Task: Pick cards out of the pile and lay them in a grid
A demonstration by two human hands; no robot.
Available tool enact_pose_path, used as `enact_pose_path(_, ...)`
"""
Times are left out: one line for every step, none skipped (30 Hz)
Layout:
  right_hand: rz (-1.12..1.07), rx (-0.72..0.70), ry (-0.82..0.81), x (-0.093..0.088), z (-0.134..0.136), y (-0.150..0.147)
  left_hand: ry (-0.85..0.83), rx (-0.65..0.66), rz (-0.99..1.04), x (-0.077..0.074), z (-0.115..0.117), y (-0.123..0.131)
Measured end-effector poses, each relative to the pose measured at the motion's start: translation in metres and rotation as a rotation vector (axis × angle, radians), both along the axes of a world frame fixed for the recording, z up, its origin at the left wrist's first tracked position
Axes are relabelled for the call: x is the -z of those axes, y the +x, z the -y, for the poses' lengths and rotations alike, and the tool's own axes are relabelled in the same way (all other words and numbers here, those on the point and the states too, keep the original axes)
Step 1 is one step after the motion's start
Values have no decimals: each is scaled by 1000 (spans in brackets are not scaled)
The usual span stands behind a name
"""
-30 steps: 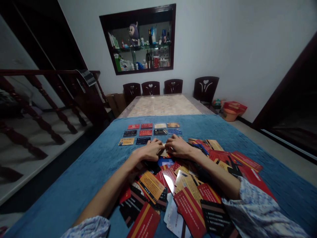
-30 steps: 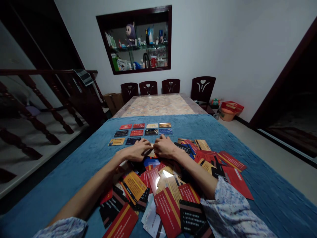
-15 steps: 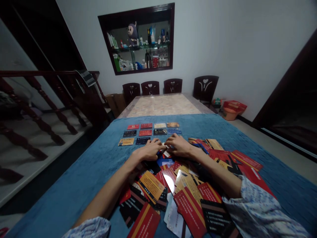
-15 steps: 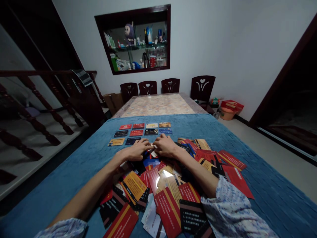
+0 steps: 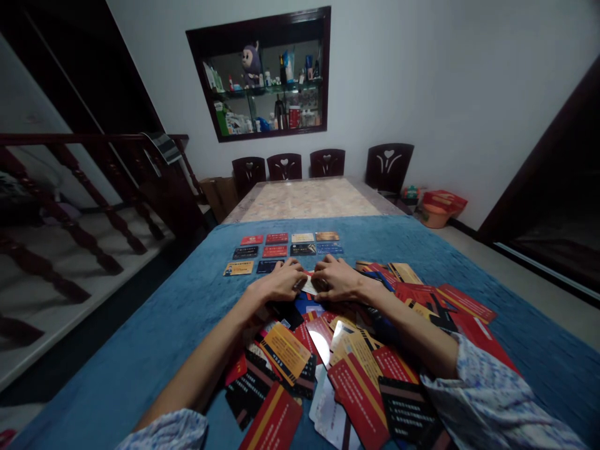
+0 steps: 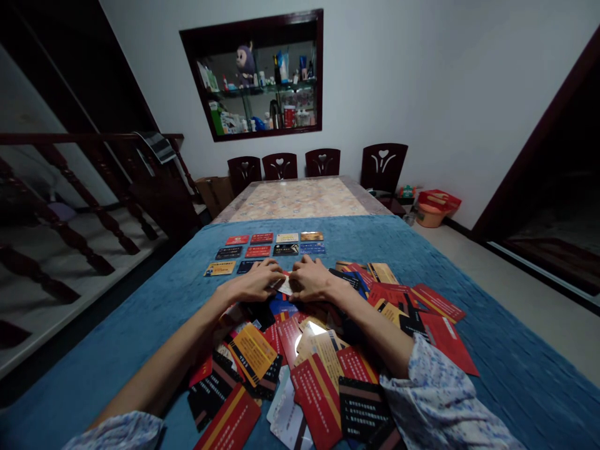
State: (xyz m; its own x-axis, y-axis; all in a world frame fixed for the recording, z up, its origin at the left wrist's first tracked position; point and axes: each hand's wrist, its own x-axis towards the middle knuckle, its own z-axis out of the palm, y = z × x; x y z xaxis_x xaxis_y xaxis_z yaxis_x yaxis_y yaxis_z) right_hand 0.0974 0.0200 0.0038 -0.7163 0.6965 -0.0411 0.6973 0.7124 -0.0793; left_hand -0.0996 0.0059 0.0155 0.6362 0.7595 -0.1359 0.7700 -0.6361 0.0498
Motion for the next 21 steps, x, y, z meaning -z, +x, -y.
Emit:
enact_pose_path(2, -4, -4, 0, 1, 0, -5, 6, 1, 1, -1, 0)
enact_pose_path(4, -10, -6, -1, 1, -1, -7, 11, 0, 1, -1, -1)
enact_pose_path(6, -20, -7, -1, 1, -1, -7, 13, 1, 1, -2, -1)
enact_pose_path(8, -30, -8, -1, 1, 0, -6, 14, 1, 0, -2, -1)
enact_pose_path(10, -37, -9, 0, 0, 0, -6, 17, 1, 0, -2, -1)
enact_pose_path(11, -42, -11, 0, 0, 0, -9, 20, 3, -1, -1, -1)
enact_pose_path(8, -44, -12, 1, -1, 1, -13, 24, 2, -2, 0, -1)
enact_pose_path(4, -41, -14, 1, -2, 1, -15, 30, 2, -2, 1, -1)
enact_pose_path(0, -36, -16, 2, -3, 1, -14, 35, 0, -3, 2, 0)
enact_pose_path(-3, -33, -17, 3, -3, 2, -8, 38, -3, -4, 3, 0)
enact_pose_path(-6, -30, -17, 3, -4, 2, -1, 40, -9, -5, 4, 1)
enact_pose_path(-8, -31, -16, 4, -5, 2, 6, 41, -15, -5, 5, 2)
enact_pose_path(-10, -36, -13, 5, -5, 2, 12, 41, -20, -6, 6, 2)
enact_pose_path(-12, -42, -10, 5, -6, 2, 15, 37, -22, -7, 7, 3)
enact_pose_path(-16, -48, -6, 6, -6, 3, 11, 31, -22, -7, 7, 3)
enact_pose_path(-22, -53, -3, 7, -7, 3, 0, 24, -22, -8, 8, 3)
enact_pose_path(-28, -60, -2, 7, -7, 3, -12, 15, -22, -9, 8, 3)
enact_pose_path(-33, -69, -2, 8, -8, 3, -23, 6, -24, -9, 8, 3)
enact_pose_path(-37, -78, -4, 8, -9, 3, -33, -1, -29, -10, 8, 3)
enact_pose_path(-40, -90, -8, 8, -9, 4, -38, -4, -32, -10, 7, 3)
enact_pose_path(-44, -106, -10, 8, -10, 4, -37, -1, -29, -10, 7, 3)
